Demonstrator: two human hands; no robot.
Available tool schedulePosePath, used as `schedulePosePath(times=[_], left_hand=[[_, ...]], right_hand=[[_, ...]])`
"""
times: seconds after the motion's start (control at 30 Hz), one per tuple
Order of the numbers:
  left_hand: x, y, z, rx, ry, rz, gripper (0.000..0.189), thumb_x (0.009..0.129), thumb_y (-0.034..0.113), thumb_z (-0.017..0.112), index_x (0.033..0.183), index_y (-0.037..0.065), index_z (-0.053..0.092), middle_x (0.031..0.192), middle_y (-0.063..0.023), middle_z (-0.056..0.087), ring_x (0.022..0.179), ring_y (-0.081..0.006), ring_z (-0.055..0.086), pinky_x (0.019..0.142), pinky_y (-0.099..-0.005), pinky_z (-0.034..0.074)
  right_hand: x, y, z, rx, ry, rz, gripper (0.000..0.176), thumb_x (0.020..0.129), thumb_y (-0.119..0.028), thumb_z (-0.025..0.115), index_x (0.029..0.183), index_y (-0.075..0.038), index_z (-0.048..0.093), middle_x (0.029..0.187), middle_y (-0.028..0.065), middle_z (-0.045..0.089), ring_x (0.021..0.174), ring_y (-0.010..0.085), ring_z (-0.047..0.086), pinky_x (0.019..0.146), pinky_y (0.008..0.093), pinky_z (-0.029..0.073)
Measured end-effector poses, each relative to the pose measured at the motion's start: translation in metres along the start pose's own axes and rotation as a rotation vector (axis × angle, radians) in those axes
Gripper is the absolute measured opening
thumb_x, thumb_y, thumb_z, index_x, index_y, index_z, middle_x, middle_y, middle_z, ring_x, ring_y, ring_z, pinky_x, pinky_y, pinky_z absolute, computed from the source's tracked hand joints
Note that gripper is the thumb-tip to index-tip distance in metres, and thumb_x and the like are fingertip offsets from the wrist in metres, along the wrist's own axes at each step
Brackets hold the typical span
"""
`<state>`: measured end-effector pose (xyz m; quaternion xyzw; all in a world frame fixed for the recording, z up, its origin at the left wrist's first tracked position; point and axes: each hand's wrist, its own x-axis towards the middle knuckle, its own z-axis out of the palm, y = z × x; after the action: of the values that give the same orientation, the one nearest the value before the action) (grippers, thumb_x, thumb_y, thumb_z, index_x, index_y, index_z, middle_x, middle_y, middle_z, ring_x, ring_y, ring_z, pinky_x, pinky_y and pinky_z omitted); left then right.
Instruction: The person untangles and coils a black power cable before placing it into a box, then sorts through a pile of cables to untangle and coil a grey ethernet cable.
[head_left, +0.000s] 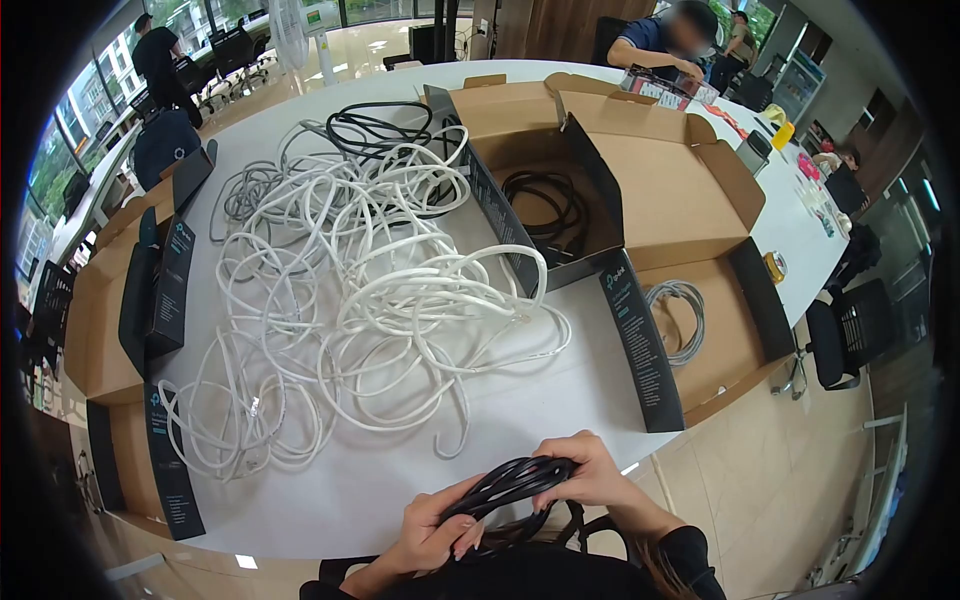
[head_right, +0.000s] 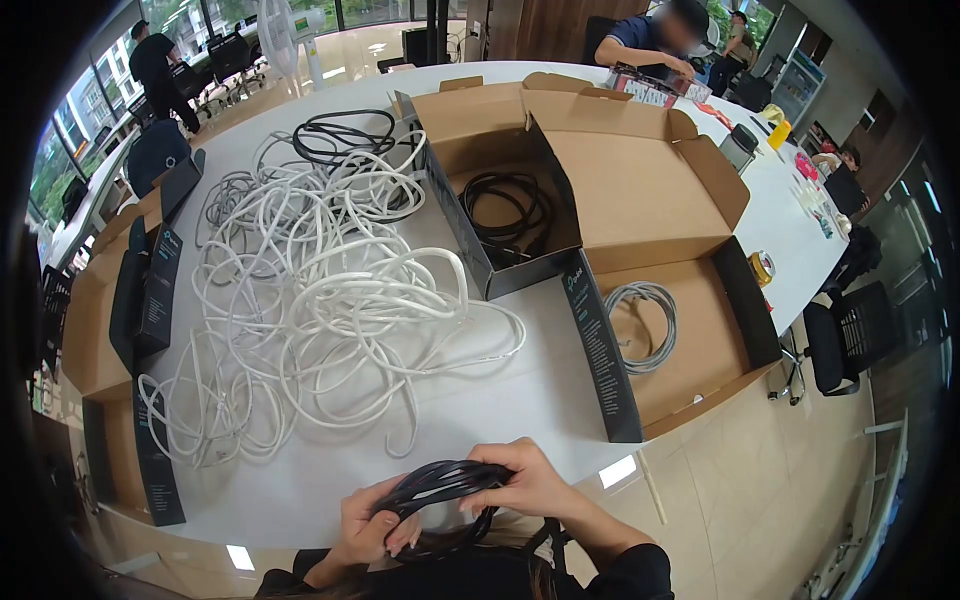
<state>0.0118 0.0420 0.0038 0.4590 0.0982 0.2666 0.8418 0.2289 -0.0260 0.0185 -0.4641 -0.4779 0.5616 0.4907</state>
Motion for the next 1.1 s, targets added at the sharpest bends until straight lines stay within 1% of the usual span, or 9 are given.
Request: schedulePosePath(times=[0.07,0.2,0.4,0.57,0.6,0.7,0.87,0.97,1.1], left_hand=[[0.002,0.005,0.002,-0.132,0.0,-0.013,0.043,0.091,0.009,0.043,0.13,-0.008,0.033,0.057,-0.0033,0.048,0.043,-0.0076,0.04,0.051,-0.0254,0.041],[0.008,0.009,-0.011,-0.22,0.007,-0.064,0.048,0.089,0.011,0.05,0.129,-0.009,0.034,0.066,-0.0056,0.054,0.049,-0.0089,0.048,0.054,-0.0258,0.044],[0.026,0.016,-0.002,0.259,0.35,-0.171,0.053,0.075,-0.003,0.061,0.123,-0.008,0.04,0.09,-0.0123,0.062,0.077,-0.0113,0.058,0.068,-0.0223,0.045],[0.036,0.014,-0.009,0.773,0.417,-0.135,0.051,0.067,-0.002,0.068,0.113,-0.006,0.047,0.101,-0.0135,0.057,0.084,-0.0152,0.058,0.072,-0.0258,0.048],[0.046,0.032,-0.007,0.806,0.333,-0.261,0.04,0.081,0.009,0.06,0.117,0.0,0.046,0.098,-0.0138,0.056,0.086,-0.0206,0.055,0.073,-0.0306,0.046],[0.036,0.025,-0.01,0.911,0.354,-0.262,0.049,0.075,0.011,0.068,0.118,0.001,0.046,0.095,-0.013,0.058,0.087,-0.0232,0.056,0.077,-0.0317,0.045],[0.034,0.025,-0.012,0.861,0.353,-0.142,0.033,0.075,0.016,0.063,0.102,0.0,0.055,0.088,-0.0168,0.058,0.077,-0.0327,0.057,0.07,-0.0358,0.046],[0.041,0.04,-0.01,0.847,0.289,-0.465,0.03,0.075,0.017,0.062,0.098,0.001,0.055,0.086,-0.0157,0.058,0.073,-0.032,0.058,0.064,-0.0356,0.047],[0.037,0.013,-0.022,0.857,0.296,0.21,0.043,0.069,0.003,0.071,0.108,-0.005,0.054,0.083,-0.0119,0.063,0.073,-0.0208,0.062,0.069,-0.0256,0.048]], right_hand=[[0.003,0.006,0.006,0.243,0.001,0.005,0.01,0.075,-0.001,0.068,0.075,0.002,0.058,0.06,0.0032,0.06,0.052,0.0083,0.058,0.048,0.019,0.044],[0.013,-0.002,0.009,0.182,0.098,-0.026,0.012,0.072,-0.001,0.069,0.075,0.004,0.059,0.058,0.0052,0.06,0.051,0.0097,0.059,0.046,0.0191,0.044],[0.04,-0.001,-0.005,-0.091,0.226,-0.107,0.022,0.069,-0.013,0.075,0.069,0.002,0.059,0.053,0.0034,0.058,0.044,0.0076,0.052,0.041,0.0204,0.035],[0.039,0.011,-0.016,-0.176,0.362,-0.131,0.021,0.069,-0.012,0.073,0.078,0.002,0.061,0.063,0.0054,0.064,0.054,0.0104,0.061,0.049,0.0203,0.044],[0.038,0.014,-0.015,-0.13,0.435,-0.097,0.022,0.069,-0.013,0.074,0.077,0.003,0.061,0.063,0.0055,0.063,0.054,0.0107,0.061,0.048,0.0209,0.044],[0.034,0.02,-0.011,-0.095,0.506,-0.083,0.024,0.069,-0.014,0.075,0.074,0.003,0.059,0.061,0.0067,0.061,0.051,0.0122,0.059,0.046,0.0223,0.042],[0.032,0.026,-0.014,-0.157,0.438,-0.157,0.025,0.067,-0.015,0.076,0.073,0.002,0.058,0.061,0.0072,0.06,0.048,0.0144,0.057,0.046,0.0223,0.041],[0.03,0.023,-0.018,-0.269,0.399,-0.239,0.031,0.075,-0.025,0.07,0.074,0.003,0.056,0.061,0.0109,0.061,0.051,0.0179,0.061,0.048,0.0246,0.046],[0.035,0.026,-0.017,-0.35,0.353,-0.593,0.038,0.08,-0.031,0.065,0.077,0.005,0.052,0.06,0.0148,0.061,0.051,0.0224,0.062,0.048,0.0303,0.051]])
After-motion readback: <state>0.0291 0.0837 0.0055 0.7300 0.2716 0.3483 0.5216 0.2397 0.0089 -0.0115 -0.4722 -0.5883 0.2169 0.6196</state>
